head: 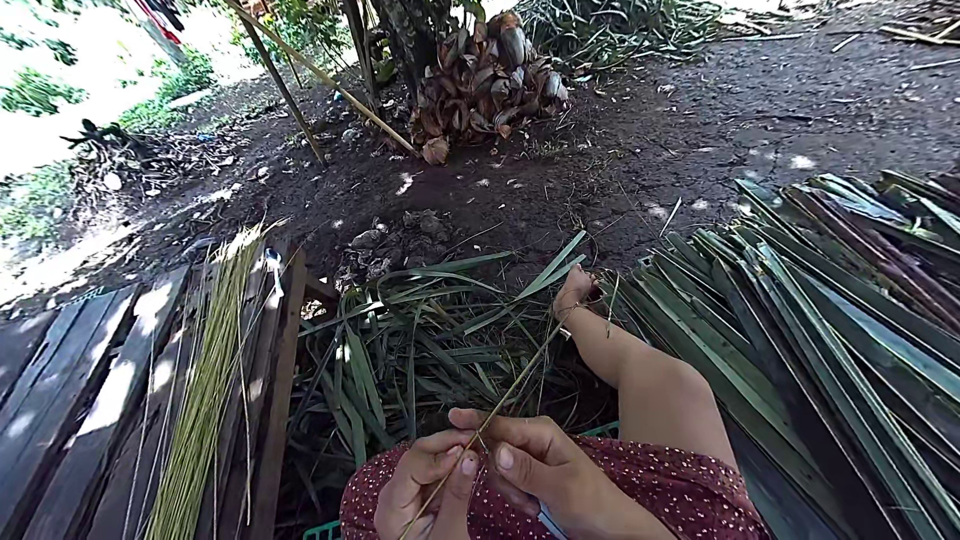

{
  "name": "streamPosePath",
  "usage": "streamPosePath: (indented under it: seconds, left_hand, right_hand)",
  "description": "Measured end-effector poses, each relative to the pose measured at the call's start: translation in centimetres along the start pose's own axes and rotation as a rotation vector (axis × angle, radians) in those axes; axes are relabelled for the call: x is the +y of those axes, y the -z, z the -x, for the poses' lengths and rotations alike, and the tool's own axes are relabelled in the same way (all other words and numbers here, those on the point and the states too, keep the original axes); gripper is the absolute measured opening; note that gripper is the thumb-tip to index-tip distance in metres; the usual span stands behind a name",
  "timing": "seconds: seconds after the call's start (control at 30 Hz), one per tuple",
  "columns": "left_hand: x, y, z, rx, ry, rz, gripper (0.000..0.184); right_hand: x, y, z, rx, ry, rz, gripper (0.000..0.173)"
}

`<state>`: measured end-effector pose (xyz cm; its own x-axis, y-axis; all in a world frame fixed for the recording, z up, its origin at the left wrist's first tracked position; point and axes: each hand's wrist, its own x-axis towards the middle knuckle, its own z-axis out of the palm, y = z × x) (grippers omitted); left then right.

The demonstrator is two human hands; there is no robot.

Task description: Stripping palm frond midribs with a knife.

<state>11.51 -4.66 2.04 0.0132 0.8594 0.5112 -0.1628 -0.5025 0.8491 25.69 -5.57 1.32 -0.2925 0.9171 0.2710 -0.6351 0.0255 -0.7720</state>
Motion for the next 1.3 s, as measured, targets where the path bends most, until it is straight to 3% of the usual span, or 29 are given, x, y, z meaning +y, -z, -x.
streamPosePath:
  seconds: [0.17, 0.27, 0.37, 0.43, 0.5, 0.63, 0.7, 0.77, 1.0, 1.07, 1.2, 1.23, 1.3]
  left_hand:
    - [-0.1, -0.3, 0.4, 0.016, 0.038, 0.004, 0.008]
    - [-0.6, 0.0, 0.7, 0.040, 0.076, 0.065, 0.006]
    - [-0.6, 0.3, 1.3, 0.054, 0.128, 0.056, 0.008]
    - [-1.2, 0.2, 1.6, 0.081, 0.127, 0.018, 0.009]
    - [-1.9, 0.3, 1.7, 0.109, 0.078, -0.045, 0.009]
    - [-2.9, 0.4, 1.9, 0.074, -0.035, -0.187, 0.006]
    - [-3.4, 0.6, 2.1, 0.036, -0.098, -0.259, 0.003]
    - [-3.7, 0.8, 2.1, 0.019, -0.149, -0.296, 0.003]
    - [-4.5, 1.3, 2.7, -0.073, -0.298, -0.471, 0.016]
    - [-5.3, 1.3, 2.6, -0.055, -0.317, -0.484, 0.016]
    - [-6.4, 2.0, 2.4, -0.049, -0.305, -0.484, 0.016]
    - [-6.3, 2.2, 2.4, -0.053, -0.295, -0.466, 0.015]
    - [-5.7, 2.5, 2.6, -0.050, -0.262, -0.426, 0.012]
  right_hand:
    - [0.2, 0.1, -0.1, 0.099, 0.096, 0.193, 0.038]
    - [-0.1, 2.7, -1.2, 0.323, 0.161, 0.276, 0.033]
    - [-1.1, 6.1, -2.8, 0.575, 0.156, 0.183, 0.032]
    - [-1.1, 6.7, -3.3, 0.634, 0.130, 0.126, 0.034]
    - [-1.1, 6.5, -2.8, 0.567, 0.041, 0.064, 0.036]
    - [0.3, 4.9, -0.5, 0.147, -0.202, -0.004, 0.038]
    - [0.9, 3.8, 0.0, 0.024, -0.259, -0.019, 0.033]
    - [0.6, 3.4, -0.4, 0.055, -0.239, 0.013, 0.032]
    - [-1.2, 8.8, -4.5, 0.614, -0.132, 0.061, 0.036]
    - [-0.2, 8.4, -4.1, 0.563, -0.176, 0.022, 0.037]
    - [1.6, 5.8, -1.6, 0.148, -0.333, -0.081, 0.037]
    - [1.7, 5.7, -1.6, 0.157, -0.321, -0.085, 0.036]
    - [1.6, 7.2, -2.8, 0.372, -0.236, -0.013, 0.037]
